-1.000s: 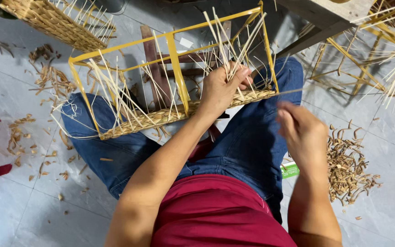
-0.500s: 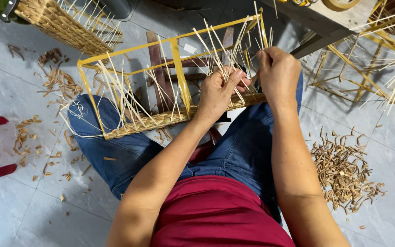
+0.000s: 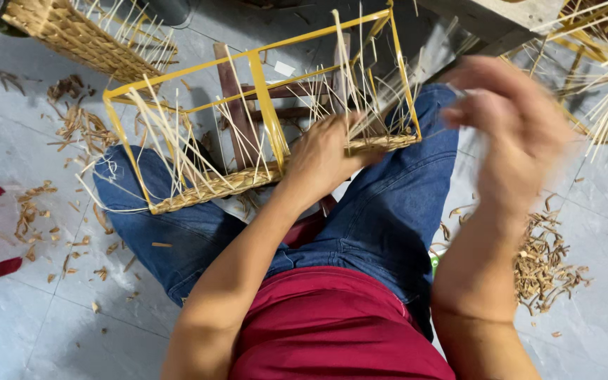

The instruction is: The person sits on the floor with a yellow basket frame across their lap and trims the edge of the woven water hyacinth panel with scissors. They then fold the frame over and weave thin rattan sticks through the frame, pressing the sticks into place by hand.

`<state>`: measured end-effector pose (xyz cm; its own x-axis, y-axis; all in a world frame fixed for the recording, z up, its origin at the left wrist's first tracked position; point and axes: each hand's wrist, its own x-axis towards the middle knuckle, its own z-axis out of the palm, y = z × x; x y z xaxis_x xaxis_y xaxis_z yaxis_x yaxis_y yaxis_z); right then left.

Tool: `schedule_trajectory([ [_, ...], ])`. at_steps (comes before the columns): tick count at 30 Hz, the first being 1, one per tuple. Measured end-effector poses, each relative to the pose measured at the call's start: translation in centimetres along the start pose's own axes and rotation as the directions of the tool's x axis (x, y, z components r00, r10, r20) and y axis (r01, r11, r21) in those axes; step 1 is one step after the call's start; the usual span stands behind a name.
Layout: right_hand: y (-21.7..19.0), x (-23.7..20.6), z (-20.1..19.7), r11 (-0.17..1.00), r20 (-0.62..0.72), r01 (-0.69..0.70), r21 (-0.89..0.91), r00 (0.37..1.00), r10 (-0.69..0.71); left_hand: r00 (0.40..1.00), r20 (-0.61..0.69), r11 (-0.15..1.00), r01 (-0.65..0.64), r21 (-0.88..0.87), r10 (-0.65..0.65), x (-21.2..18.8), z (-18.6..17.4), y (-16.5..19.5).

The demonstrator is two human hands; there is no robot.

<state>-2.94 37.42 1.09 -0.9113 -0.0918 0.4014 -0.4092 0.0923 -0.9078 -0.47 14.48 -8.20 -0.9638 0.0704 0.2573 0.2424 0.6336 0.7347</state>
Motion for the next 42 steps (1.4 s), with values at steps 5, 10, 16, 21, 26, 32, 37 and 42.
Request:
schedule_trajectory([
  [5, 0.8, -3.5, -6.0, 0.959, -0.393, 0.139, 0.247, 0.919, -0.032, 0.932, 0.301, 0.968, 0.145, 0.203, -0.203, -2.0, -1.4, 0.1],
  [10, 7.3, -5.3, -6.5, 0.92, -0.09, -0.205, 0.334, 0.965, 0.247, 0.939, 0.254, 0.965, 0.185, 0.188, -0.23, -1.5, -2.7, 0.4],
  [16, 12.0, -7.1, -0.6, 0.714, 0.136, -0.666, 0.215, 0.745, 0.653, 0.928, 0.151, 0.94, 0.341, 0.027, -0.341, 1.1, -9.9, -1.3],
  [21, 12.9, -4.2, 4.7, 0.625, 0.228, -0.747, 0.226, 0.665, 0.712, 0.966, 0.01, 0.929, 0.25, -0.272, -0.257, 1.2, -15.9, -1.6],
  [26, 13.6, -1.1, 9.4, 0.449, 0.457, -0.613, 0.65, 0.787, 0.414, 0.956, -0.094, 0.847, 0.197, -0.493, -0.277, -1.6, -21.0, 0.5],
  [32, 9.7, 4.2, 8.5, 0.623, 0.305, -0.393, 0.677, 0.919, 0.248, 0.937, -0.35, 0.7, -0.26, -0.665, 0.015, -3.9, -24.3, -0.6],
  [37, 1.9, 10.0, 5.4, 0.813, 0.046, 0.074, 0.577, 0.991, -0.123, 0.806, -0.578, 0.482, -0.457, -0.747, -0.13, -3.1, -23.0, -6.4],
  [42, -3.4, 9.0, 5.3, 0.901, -0.069, 0.432, 0.028, 0.9, -0.43, 0.713, -0.422, 0.587, -0.018, -0.81, -0.56, 0.1, -17.4, -11.2],
])
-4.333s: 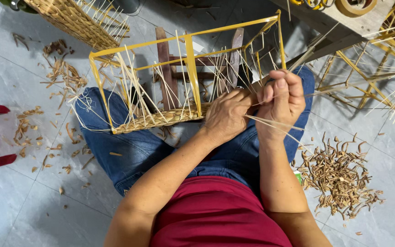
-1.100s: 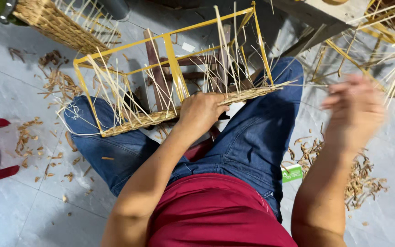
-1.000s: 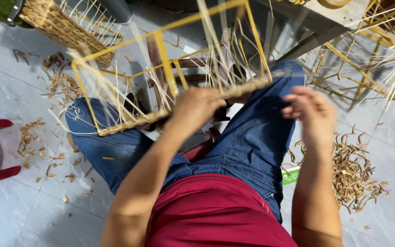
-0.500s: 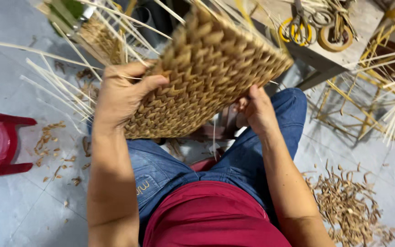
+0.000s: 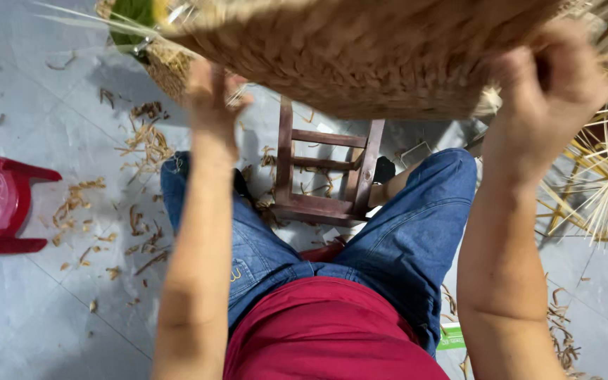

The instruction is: The person sits on the floor with a yellow basket frame across their lap and trims the edge of the woven water hyacinth panel with scissors. They then fold the frame over and weave thin rattan sticks through the frame, pressing the sticks into place by hand.

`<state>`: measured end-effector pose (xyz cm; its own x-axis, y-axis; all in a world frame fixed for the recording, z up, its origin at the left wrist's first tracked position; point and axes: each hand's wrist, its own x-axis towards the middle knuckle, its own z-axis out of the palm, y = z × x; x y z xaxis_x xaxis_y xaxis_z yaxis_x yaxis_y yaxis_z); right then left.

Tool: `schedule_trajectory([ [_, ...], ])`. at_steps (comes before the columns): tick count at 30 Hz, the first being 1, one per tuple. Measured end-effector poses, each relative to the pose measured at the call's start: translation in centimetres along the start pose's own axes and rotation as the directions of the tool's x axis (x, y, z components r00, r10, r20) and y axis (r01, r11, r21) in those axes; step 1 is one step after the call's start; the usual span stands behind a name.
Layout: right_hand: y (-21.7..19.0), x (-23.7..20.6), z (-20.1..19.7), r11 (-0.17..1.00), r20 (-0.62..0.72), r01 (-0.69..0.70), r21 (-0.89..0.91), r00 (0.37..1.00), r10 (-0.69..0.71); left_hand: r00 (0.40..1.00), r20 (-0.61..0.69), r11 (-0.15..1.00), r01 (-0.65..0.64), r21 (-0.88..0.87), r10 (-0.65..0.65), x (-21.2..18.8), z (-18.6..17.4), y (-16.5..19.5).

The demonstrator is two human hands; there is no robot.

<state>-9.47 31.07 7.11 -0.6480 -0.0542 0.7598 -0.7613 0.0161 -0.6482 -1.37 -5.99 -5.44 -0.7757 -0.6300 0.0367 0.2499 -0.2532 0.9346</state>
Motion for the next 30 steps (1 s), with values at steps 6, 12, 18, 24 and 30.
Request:
schedule_trajectory([
  [6, -3.6, -6.7, 4.7, 0.742, 0.403, 0.369, -0.559, 0.903, -0.145, 0.93, 0.218, 0.798, 0.366, -0.479, -0.295, -4.9, 2.6, -11.0],
  [12, -3.5, -11.6, 9.8, 0.745, 0.558, 0.334, -0.577, 0.828, 0.061, 0.903, 0.171, 0.693, 0.415, -0.589, -0.395, -10.3, 2.9, -16.5],
  [18, -0.7, -14.8, 11.9, 0.83, 0.633, 0.249, -0.5, 0.759, 0.153, 0.54, -0.009, 0.525, 0.814, -0.251, -0.842, -14.6, 1.5, -18.7],
  [24, -1.4, -18.1, 12.3, 0.829, 0.717, 0.188, -0.526, 0.622, 0.314, 0.781, 0.421, 0.874, 0.318, 0.368, -0.462, -20.6, -0.3, -17.2],
  [30, -2.4, -17.9, 12.2, 0.849, 0.713, 0.142, -0.51, 0.623, 0.323, 0.877, 0.204, 0.85, 0.325, 0.415, -0.435, -22.5, -4.6, -5.2],
])
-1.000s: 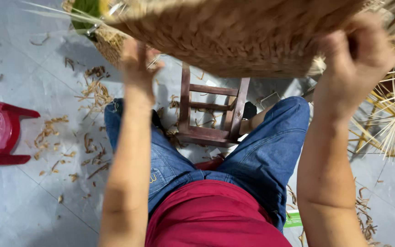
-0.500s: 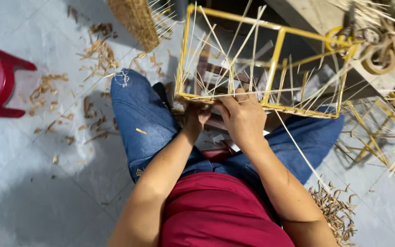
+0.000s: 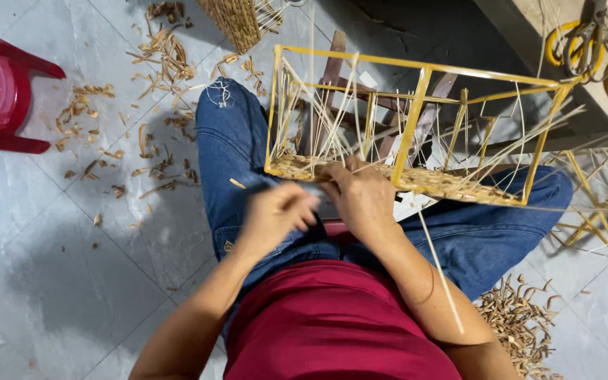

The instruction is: The person sits on the floor with a yellow basket frame across their lap and trims the edge of the woven water hyacinth panel with scissors. They then fold the frame over and weave thin rattan sticks through the frame, pressing the sticks into place by hand.

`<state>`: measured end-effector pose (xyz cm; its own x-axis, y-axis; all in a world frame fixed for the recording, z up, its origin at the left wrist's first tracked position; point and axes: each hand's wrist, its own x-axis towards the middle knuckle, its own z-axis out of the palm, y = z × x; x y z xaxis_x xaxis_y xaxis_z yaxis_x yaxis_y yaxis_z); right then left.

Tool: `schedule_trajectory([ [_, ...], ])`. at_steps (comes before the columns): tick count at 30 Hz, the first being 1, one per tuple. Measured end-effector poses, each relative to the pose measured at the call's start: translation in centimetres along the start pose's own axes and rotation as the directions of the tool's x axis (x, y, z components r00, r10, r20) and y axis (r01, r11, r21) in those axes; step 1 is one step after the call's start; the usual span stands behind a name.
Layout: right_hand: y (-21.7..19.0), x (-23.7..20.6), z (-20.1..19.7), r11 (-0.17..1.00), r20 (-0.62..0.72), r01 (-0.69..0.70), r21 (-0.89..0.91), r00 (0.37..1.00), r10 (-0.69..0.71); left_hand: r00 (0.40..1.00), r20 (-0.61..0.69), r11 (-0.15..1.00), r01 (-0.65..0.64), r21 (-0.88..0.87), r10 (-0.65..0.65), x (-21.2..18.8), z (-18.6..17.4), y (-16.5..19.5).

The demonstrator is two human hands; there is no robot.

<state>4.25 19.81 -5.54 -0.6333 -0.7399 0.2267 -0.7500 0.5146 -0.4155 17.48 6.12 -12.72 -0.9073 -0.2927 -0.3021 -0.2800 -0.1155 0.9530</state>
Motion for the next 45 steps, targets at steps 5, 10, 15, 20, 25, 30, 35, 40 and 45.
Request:
schedule_trajectory([
  [5, 0.4, 0.4, -1.3, 0.954, -0.078, 0.036, 0.298, 0.997, -0.013, 0.764, -0.151, 0.693, -0.461, 0.554, 0.628, 0.9, -2.2, 7.1],
  [10, 2.1, -2.5, -3.4, 0.884, -0.252, 0.064, 0.462, 0.966, 0.062, 0.903, -0.232, 0.884, -0.252, 0.394, 0.361, 3.8, -2.2, 8.3],
  [15, 1.9, -3.6, -2.6, 0.787, 0.031, -0.23, 0.573, 0.965, 0.259, 0.964, -0.19, 0.921, -0.102, 0.376, 0.184, 4.9, -2.9, 8.7],
  [20, -0.1, -0.2, -0.6, 0.95, -0.029, -0.061, 0.306, 0.997, 0.073, 0.966, -0.212, 0.936, -0.066, 0.345, 0.146, 6.8, -2.8, 9.5],
  [25, -1.3, 4.0, 1.1, 0.993, -0.052, -0.068, 0.1, 0.996, 0.074, 0.961, -0.194, 0.956, -0.144, 0.256, 0.197, 7.4, -3.0, 9.7],
  [30, 0.0, 6.2, 1.6, 0.986, -0.026, -0.128, 0.104, 0.991, 0.131, 0.96, -0.007, 0.919, -0.268, 0.289, 0.281, 6.0, -4.1, 10.6],
  [35, 1.2, 3.8, -1.2, 0.883, -0.092, -0.03, 0.468, 0.992, 0.083, 0.92, 0.09, 0.567, -0.309, 0.763, 0.381, 6.4, -2.6, 10.3],
  [40, 2.4, -1.5, -6.3, 0.853, -0.122, -0.244, 0.462, 0.935, 0.334, 0.921, 0.141, 0.711, -0.371, 0.597, 0.362, 8.7, -1.2, 8.2],
  [45, 2.8, -2.2, -6.1, 0.951, -0.133, -0.102, 0.292, 0.98, 0.146, 0.938, 0.241, 0.941, -0.176, -0.287, 0.249, 10.9, -0.8, 6.4],
])
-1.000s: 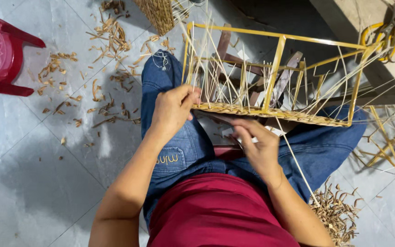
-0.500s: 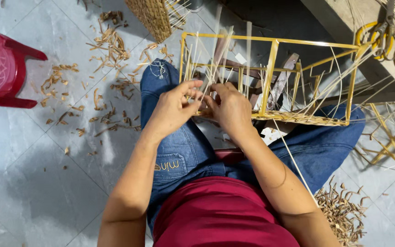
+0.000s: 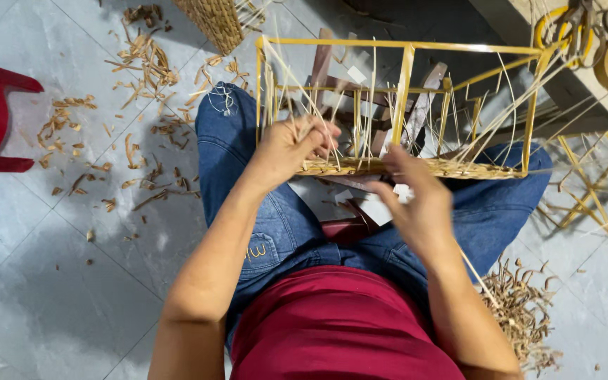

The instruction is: The person sits on the floor with a yellow basket frame across their lap and trims the edge of the woven water hyacinth panel with scissors. They then fold the frame over and weave thin rattan sticks through the frame, pressing the sticks into place by hand.

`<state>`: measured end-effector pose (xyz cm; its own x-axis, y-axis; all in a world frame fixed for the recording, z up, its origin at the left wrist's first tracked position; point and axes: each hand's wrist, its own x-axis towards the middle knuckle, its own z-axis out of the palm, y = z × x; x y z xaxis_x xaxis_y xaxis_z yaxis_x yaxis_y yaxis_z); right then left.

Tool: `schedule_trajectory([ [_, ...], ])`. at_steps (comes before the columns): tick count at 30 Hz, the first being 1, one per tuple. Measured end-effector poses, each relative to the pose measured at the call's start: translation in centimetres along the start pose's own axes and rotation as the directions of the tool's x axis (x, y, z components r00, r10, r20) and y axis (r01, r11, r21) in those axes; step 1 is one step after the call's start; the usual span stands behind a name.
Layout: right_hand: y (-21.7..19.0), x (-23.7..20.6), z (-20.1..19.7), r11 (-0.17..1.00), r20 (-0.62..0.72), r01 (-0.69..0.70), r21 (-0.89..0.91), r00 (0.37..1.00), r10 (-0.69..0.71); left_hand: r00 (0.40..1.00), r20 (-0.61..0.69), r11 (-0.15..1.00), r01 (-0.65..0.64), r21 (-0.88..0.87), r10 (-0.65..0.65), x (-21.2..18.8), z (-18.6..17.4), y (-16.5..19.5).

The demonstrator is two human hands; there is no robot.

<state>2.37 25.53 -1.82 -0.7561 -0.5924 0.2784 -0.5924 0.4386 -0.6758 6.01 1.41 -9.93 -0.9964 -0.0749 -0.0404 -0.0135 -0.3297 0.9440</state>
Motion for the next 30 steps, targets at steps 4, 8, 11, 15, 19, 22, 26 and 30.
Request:
schedule_trajectory([
  [4, 1.0, 2.2, 3.3, 0.954, 0.128, 0.133, -0.27, 0.987, -0.102, 0.994, -0.113, 0.984, 0.025, 0.177, -0.004, -0.9, -0.8, -0.2],
  [8, 2.8, 6.3, 8.1, 0.942, 0.244, -0.153, 0.299, 0.967, 0.079, 0.976, -0.197, 0.97, -0.046, 0.24, 0.095, -1.4, -1.0, -0.1],
  [11, 5.0, 8.4, 9.1, 0.506, 0.349, -0.46, 0.73, 0.887, 0.303, 0.965, -0.24, 0.976, -0.054, 0.21, 0.106, -1.1, -0.8, -0.3],
  [15, 7.6, 9.8, 9.8, 0.217, 0.425, -0.533, 0.818, 0.814, 0.397, 0.983, -0.173, 0.983, -0.03, 0.181, 0.062, -0.6, -0.6, -0.4],
  [19, 8.6, 10.8, 10.8, 0.16, 0.482, -0.58, 0.799, 0.776, 0.408, 0.978, -0.198, 0.958, 0.123, 0.259, -0.071, 0.0, 0.0, -0.1],
  [22, 8.0, 11.6, 11.2, 0.178, 0.453, -0.549, 0.816, 0.801, 0.392, 0.96, -0.216, 0.829, 0.266, 0.493, -0.18, 0.4, 0.6, 0.1],
  [26, 5.4, 11.6, 10.3, 0.195, 0.41, -0.454, 0.87, 0.883, 0.228, 0.976, 0.023, 0.843, 0.174, 0.509, -0.215, 1.4, 0.7, 0.3],
  [30, 2.0, 10.8, 6.9, 0.262, 0.449, -0.429, 0.865, 0.893, -0.019, 0.924, 0.278, 0.955, 0.207, 0.211, -0.262, 1.8, 0.5, 0.2],
])
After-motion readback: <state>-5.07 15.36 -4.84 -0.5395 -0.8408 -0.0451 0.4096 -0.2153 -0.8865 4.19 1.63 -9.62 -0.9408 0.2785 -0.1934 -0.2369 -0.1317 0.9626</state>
